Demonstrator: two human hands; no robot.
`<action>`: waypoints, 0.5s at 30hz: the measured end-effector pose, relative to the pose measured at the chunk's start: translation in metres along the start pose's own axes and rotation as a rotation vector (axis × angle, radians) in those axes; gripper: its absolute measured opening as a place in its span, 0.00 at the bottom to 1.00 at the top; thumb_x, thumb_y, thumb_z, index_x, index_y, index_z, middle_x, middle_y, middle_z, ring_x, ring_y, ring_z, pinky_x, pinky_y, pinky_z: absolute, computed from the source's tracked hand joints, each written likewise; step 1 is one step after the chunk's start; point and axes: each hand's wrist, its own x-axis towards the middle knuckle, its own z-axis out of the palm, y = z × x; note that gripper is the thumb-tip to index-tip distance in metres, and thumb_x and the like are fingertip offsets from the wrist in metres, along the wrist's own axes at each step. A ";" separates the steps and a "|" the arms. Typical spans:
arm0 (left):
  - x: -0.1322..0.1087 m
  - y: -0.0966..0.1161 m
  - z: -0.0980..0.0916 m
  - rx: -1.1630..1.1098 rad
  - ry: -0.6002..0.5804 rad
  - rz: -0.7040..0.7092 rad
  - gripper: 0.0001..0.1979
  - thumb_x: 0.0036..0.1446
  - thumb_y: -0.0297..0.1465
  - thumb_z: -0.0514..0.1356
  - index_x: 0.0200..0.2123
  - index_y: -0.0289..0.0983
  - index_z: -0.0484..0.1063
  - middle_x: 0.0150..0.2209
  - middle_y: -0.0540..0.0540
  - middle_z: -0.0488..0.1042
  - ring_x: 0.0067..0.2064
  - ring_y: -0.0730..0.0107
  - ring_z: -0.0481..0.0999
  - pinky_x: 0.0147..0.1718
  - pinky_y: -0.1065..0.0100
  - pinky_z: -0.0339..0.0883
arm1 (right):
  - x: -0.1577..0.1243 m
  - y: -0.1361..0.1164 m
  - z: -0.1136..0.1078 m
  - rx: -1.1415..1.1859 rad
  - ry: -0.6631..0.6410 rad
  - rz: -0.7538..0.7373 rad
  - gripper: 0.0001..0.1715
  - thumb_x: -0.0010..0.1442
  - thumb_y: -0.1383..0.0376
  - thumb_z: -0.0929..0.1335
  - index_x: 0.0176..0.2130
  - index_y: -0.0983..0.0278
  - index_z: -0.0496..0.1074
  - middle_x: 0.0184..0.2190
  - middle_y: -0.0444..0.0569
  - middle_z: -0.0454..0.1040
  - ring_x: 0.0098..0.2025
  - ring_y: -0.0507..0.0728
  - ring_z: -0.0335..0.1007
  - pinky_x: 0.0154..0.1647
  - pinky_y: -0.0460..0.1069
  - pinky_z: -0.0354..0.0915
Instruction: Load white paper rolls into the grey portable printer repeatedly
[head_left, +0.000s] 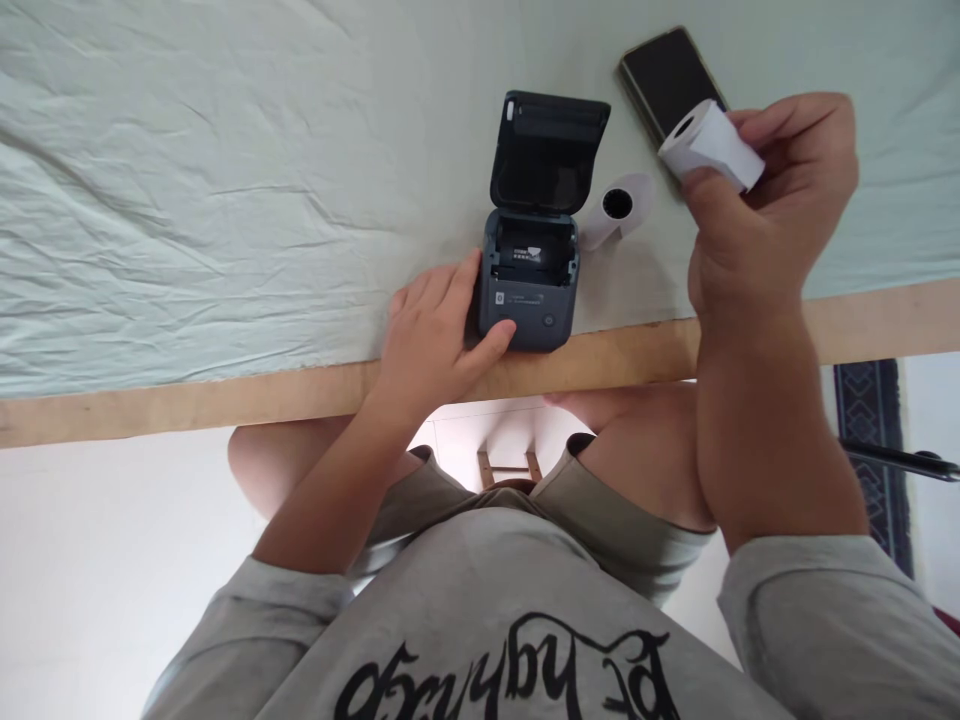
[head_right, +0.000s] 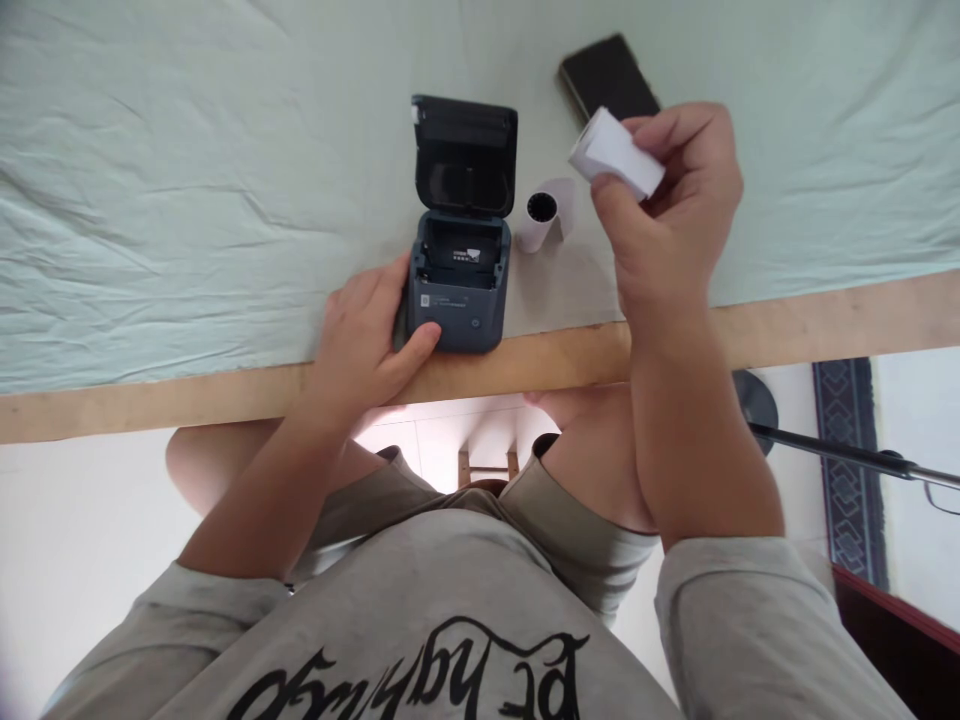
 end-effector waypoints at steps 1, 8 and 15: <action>0.000 0.000 0.000 0.002 0.000 0.000 0.38 0.71 0.50 0.51 0.75 0.34 0.59 0.67 0.31 0.73 0.68 0.38 0.71 0.64 0.46 0.64 | 0.002 -0.006 0.003 0.015 -0.017 -0.007 0.17 0.59 0.55 0.79 0.40 0.57 0.72 0.41 0.40 0.81 0.41 0.54 0.78 0.39 0.53 0.73; -0.001 -0.002 0.003 0.002 0.019 0.020 0.39 0.73 0.52 0.52 0.76 0.32 0.59 0.67 0.31 0.73 0.68 0.39 0.71 0.64 0.49 0.63 | 0.003 -0.055 0.034 0.076 -0.001 -0.031 0.23 0.57 0.48 0.81 0.35 0.58 0.72 0.34 0.43 0.77 0.34 0.53 0.73 0.30 0.49 0.66; -0.002 -0.004 0.007 -0.006 0.039 0.048 0.39 0.74 0.53 0.51 0.75 0.32 0.59 0.67 0.31 0.74 0.68 0.39 0.71 0.63 0.50 0.63 | -0.008 -0.081 0.051 -0.246 -0.387 -0.032 0.13 0.52 0.68 0.74 0.33 0.55 0.68 0.41 0.46 0.85 0.41 0.61 0.82 0.43 0.58 0.74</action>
